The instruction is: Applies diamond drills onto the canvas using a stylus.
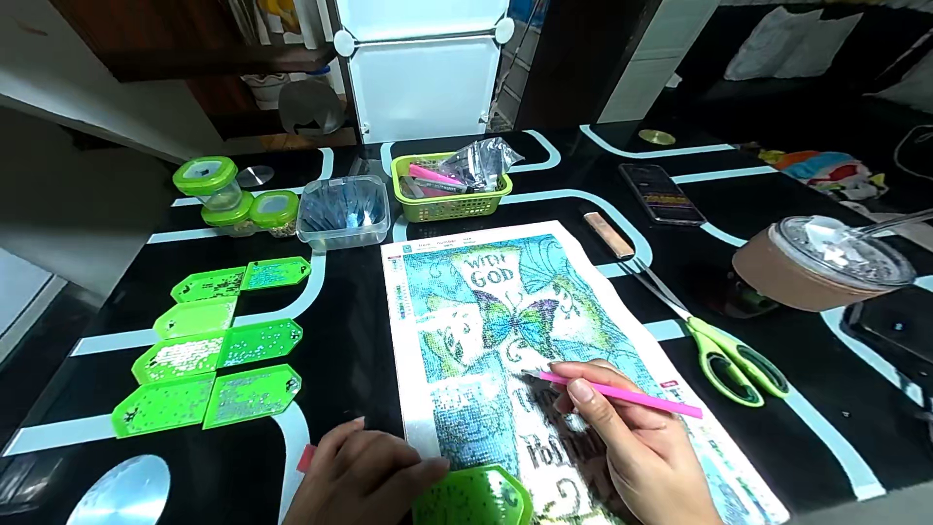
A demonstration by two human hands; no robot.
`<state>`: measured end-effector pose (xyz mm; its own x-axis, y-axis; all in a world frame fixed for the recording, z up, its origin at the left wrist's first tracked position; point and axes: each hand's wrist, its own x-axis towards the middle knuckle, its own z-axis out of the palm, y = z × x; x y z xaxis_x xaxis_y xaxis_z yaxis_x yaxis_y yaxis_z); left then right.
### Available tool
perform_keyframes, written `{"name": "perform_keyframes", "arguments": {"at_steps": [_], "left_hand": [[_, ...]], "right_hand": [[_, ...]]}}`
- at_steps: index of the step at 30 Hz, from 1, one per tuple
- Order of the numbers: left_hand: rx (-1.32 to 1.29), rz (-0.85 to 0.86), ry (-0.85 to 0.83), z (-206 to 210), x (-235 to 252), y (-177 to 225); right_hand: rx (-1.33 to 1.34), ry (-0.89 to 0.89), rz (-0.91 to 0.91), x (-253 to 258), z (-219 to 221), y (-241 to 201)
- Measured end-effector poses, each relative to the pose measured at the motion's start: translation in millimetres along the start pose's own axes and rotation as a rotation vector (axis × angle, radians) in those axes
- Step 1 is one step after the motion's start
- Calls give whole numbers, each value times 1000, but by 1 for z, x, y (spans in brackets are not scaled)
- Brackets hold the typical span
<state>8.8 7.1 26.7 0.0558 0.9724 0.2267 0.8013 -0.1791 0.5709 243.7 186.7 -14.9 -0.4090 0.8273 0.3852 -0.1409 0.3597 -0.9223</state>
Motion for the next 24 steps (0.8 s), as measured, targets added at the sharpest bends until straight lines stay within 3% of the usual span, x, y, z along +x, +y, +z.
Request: {"name": "perform_keyframes", "arguments": {"at_steps": [5,9,20,24], "left_hand": [[24,11,28,-12,9,-10],[45,73,-6,-8,14,-13],[101,144,0,17,32,-27],[115,147,-3,18,27,-29]], "right_hand": [[14,-81,27,0,-7,-1],[56,-33,124,1,-2,-6],[19,16,114,9,20,-7],[-24,-166,119,1,25,-26]]}}
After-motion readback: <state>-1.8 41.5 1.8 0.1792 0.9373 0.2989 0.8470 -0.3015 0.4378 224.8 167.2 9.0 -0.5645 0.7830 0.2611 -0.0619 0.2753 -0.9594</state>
